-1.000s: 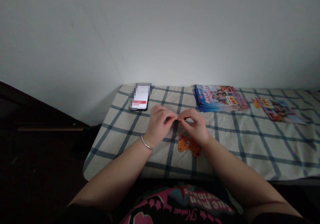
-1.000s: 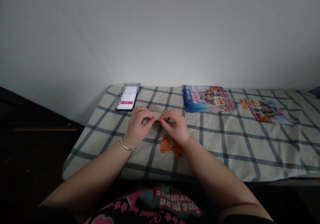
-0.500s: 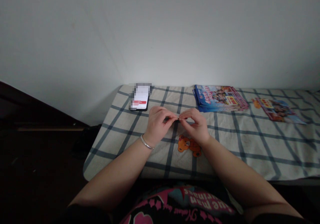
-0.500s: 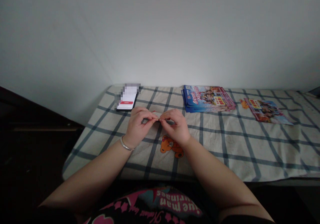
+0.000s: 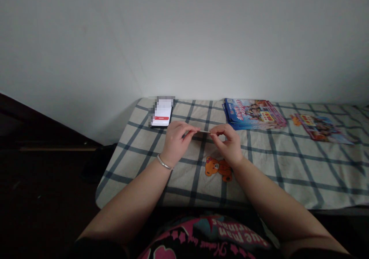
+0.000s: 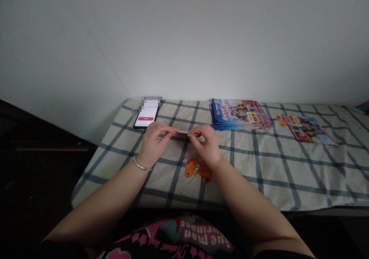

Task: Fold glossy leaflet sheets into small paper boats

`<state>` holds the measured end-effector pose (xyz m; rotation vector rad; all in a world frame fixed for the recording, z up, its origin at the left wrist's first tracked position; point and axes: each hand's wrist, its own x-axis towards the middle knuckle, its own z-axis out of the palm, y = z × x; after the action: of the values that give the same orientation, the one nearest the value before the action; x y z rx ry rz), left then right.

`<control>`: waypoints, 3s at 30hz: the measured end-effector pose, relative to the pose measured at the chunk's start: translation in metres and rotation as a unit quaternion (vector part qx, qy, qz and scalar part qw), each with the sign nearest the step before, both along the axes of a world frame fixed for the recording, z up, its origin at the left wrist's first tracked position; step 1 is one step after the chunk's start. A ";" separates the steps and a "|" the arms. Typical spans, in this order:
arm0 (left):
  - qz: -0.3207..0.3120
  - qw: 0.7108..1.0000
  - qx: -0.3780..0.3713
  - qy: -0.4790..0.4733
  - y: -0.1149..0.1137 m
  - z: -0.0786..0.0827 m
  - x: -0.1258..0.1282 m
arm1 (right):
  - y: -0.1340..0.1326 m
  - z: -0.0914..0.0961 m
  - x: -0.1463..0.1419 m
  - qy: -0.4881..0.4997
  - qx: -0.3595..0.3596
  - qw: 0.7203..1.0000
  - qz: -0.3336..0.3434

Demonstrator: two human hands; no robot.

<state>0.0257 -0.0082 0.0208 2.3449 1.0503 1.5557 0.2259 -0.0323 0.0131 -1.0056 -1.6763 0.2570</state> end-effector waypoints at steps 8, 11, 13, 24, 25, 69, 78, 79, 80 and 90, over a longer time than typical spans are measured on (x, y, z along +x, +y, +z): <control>0.012 0.999 0.011 0.050 0.000 -0.001 0.001 | 0.001 0.000 -0.002 -0.022 -0.003 1.000 -0.008; 0.000 0.998 0.007 0.067 -0.002 0.000 0.005 | -0.001 0.002 -0.001 -0.027 0.012 1.000 -0.006; 0.003 0.998 0.006 0.070 -0.004 0.000 0.007 | -0.001 0.003 -0.001 -0.040 0.025 0.999 0.005; 0.023 0.990 0.045 0.129 -0.007 0.002 0.013 | 0.003 -0.001 -0.004 -0.128 0.039 0.991 0.002; 0.022 0.990 0.046 0.128 -0.006 0.002 0.012 | 0.004 -0.001 -0.004 -0.128 0.037 0.991 0.005; 0.065 0.980 0.062 0.180 -0.006 0.008 0.004 | 0.001 0.002 -0.002 -0.218 0.046 0.972 -0.074; -0.007 0.984 0.025 0.178 -0.002 0.004 0.006 | -0.001 0.003 -0.004 -0.218 0.038 0.973 -0.059; -0.008 0.984 0.027 0.175 -0.003 0.003 0.007 | -0.002 0.003 -0.005 -0.219 0.039 0.973 -0.056; -0.008 0.985 0.031 0.171 -0.003 0.003 0.009 | -0.002 0.004 -0.006 -0.220 0.038 0.973 -0.051; 0.002 0.980 0.036 0.197 -0.003 0.006 0.005 | 0.001 0.006 0.001 -0.223 0.030 0.974 -0.022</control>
<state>0.0303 -0.0109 0.0264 2.7773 1.0837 1.1708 0.2269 -0.0314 0.0190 -1.1085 -2.0470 -0.0570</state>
